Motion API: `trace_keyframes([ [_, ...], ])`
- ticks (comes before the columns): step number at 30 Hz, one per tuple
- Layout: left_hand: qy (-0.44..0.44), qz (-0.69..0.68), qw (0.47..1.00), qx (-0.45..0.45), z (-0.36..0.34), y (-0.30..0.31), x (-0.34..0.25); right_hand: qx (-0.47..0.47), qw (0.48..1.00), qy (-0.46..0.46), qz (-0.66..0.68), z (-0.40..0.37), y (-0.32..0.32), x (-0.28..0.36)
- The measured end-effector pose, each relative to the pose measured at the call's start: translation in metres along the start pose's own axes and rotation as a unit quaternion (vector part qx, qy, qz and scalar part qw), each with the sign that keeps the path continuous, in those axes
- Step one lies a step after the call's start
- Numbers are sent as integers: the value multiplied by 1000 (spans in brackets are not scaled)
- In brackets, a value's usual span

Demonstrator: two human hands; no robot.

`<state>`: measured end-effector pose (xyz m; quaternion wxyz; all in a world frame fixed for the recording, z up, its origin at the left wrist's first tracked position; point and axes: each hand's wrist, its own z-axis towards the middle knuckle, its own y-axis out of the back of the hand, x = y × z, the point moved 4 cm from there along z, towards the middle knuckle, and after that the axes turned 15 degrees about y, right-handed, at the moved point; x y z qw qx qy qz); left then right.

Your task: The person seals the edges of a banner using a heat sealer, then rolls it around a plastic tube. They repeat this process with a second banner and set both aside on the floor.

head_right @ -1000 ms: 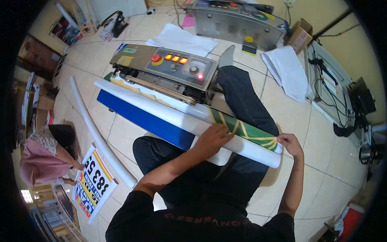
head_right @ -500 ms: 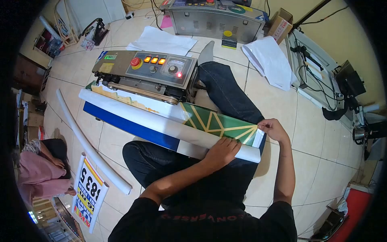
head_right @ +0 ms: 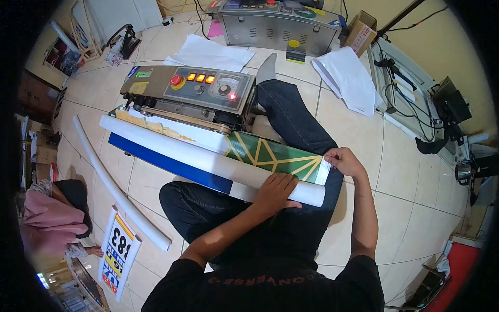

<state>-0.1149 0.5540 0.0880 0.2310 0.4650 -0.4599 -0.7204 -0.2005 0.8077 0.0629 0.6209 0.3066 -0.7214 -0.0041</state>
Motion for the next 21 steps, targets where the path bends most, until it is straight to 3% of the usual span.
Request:
trace_keyframes([
  [5,43,-139,989,-9,-2,35,15,9,1000,21,6,8,-6,2],
  [10,116,-102,960,-233,31,141,84,5,1000,15,12,16,-11,-1],
  [11,84,-89,943,-309,45,156,108,7,1000,21,13,18,-12,6],
  [12,165,-38,936,-309,58,173,126,8,1000,27,13,20,-13,11],
  [15,175,-43,923,-339,88,194,184,16,999,36,13,27,-17,4],
  [21,263,-16,931,-251,113,194,225,27,998,45,21,35,-24,6],
])
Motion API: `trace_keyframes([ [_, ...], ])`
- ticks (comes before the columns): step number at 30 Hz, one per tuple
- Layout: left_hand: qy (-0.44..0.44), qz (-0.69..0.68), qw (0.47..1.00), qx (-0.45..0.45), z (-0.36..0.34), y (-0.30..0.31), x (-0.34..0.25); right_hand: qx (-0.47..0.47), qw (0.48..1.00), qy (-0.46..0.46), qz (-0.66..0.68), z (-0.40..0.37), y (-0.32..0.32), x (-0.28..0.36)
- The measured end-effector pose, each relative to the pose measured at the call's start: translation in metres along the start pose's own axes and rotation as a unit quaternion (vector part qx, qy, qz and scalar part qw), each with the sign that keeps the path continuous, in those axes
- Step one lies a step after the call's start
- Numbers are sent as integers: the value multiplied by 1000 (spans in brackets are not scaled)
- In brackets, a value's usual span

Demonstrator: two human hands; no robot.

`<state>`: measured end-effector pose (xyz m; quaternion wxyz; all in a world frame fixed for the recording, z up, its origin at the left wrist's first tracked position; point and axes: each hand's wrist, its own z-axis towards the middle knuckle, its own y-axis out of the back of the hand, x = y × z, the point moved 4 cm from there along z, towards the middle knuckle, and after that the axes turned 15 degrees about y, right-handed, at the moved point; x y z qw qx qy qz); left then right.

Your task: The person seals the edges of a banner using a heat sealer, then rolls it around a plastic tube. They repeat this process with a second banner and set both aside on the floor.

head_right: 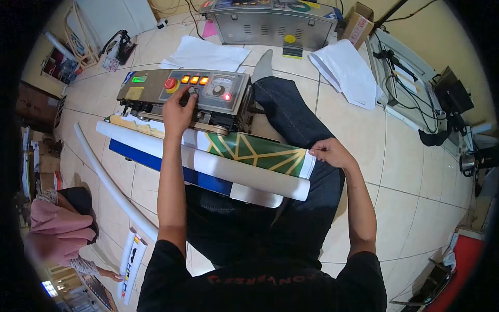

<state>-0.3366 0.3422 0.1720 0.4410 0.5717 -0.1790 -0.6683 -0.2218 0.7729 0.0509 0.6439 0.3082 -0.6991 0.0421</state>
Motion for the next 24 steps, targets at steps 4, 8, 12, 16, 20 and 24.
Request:
trace_keyframes([
  [4,36,-15,999,7,2,0,0,12,1000,12,8,9,-6,6],
  [8,45,-13,999,12,2,1,1,22,1000,11,0,17,-11,15],
  [12,52,-15,999,10,2,0,2,22,999,22,9,23,-17,17],
  [16,45,-13,999,3,2,-1,4,27,999,30,15,30,-22,18],
  [20,37,-16,999,-4,1,-1,4,33,998,43,34,36,-26,20],
  [24,39,-23,999,-4,0,1,3,38,998,42,26,43,-29,21],
])
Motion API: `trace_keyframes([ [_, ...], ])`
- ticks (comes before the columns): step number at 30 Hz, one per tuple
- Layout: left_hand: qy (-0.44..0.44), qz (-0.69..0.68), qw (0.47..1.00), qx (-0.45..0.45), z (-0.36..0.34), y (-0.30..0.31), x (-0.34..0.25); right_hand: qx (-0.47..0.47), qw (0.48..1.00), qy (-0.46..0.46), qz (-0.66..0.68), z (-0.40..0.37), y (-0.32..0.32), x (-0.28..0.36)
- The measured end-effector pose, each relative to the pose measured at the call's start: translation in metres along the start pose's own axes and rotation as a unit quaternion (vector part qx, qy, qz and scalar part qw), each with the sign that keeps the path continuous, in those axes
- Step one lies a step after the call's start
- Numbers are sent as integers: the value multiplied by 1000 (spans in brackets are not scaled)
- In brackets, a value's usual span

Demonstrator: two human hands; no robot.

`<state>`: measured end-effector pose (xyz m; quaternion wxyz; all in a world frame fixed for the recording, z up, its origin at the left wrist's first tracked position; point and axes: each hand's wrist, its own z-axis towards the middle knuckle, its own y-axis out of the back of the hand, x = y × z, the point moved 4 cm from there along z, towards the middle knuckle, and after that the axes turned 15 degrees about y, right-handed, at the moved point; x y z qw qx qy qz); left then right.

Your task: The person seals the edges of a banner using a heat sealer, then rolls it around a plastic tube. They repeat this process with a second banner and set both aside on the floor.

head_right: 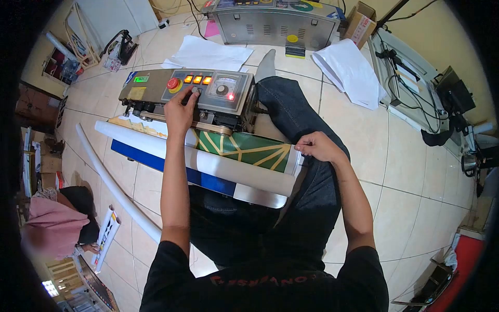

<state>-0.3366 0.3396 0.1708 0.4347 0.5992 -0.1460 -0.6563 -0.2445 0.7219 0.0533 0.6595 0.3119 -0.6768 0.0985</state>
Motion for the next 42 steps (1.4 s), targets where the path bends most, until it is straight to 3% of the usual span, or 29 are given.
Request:
trace_keyframes([
  [18,24,12,1000,11,-1,4,-4,28,997,22,-69,28,-15,16],
  [20,25,13,1000,10,0,4,-3,9,997,56,-45,32,-19,15],
  [27,38,12,999,15,1,3,-2,-6,992,31,-120,34,-24,16],
  [36,24,1,1000,3,1,1,0,-97,977,22,-189,28,-33,45],
  [42,27,8,1000,3,-1,5,-4,-114,961,71,-242,39,-35,54],
])
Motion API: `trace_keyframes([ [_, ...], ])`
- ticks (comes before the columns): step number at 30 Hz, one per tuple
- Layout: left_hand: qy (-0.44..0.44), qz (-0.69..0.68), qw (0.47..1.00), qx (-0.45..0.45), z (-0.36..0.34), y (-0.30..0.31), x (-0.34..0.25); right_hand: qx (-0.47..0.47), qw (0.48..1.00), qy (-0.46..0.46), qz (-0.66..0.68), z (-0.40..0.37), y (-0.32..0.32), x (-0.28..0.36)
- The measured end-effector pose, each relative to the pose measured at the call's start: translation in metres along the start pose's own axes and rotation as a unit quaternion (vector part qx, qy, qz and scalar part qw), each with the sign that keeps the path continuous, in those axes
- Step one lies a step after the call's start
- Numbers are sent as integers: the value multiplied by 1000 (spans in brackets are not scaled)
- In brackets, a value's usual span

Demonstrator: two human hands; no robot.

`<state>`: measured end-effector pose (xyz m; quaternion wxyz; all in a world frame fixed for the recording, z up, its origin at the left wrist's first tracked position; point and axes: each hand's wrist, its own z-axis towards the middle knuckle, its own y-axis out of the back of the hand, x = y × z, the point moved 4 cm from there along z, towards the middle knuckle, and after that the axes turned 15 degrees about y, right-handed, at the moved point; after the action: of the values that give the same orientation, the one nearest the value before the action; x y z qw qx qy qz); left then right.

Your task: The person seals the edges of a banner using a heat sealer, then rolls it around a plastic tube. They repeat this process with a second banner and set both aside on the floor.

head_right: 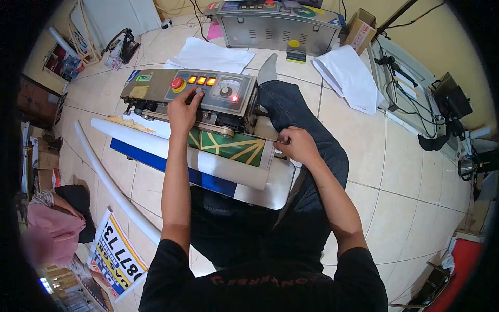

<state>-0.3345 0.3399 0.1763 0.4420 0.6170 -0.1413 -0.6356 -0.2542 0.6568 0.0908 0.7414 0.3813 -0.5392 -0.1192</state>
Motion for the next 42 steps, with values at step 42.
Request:
trace_keyframes([
  [42,18,26,1000,4,2,-1,2,91,991,-14,-92,35,-34,33],
])
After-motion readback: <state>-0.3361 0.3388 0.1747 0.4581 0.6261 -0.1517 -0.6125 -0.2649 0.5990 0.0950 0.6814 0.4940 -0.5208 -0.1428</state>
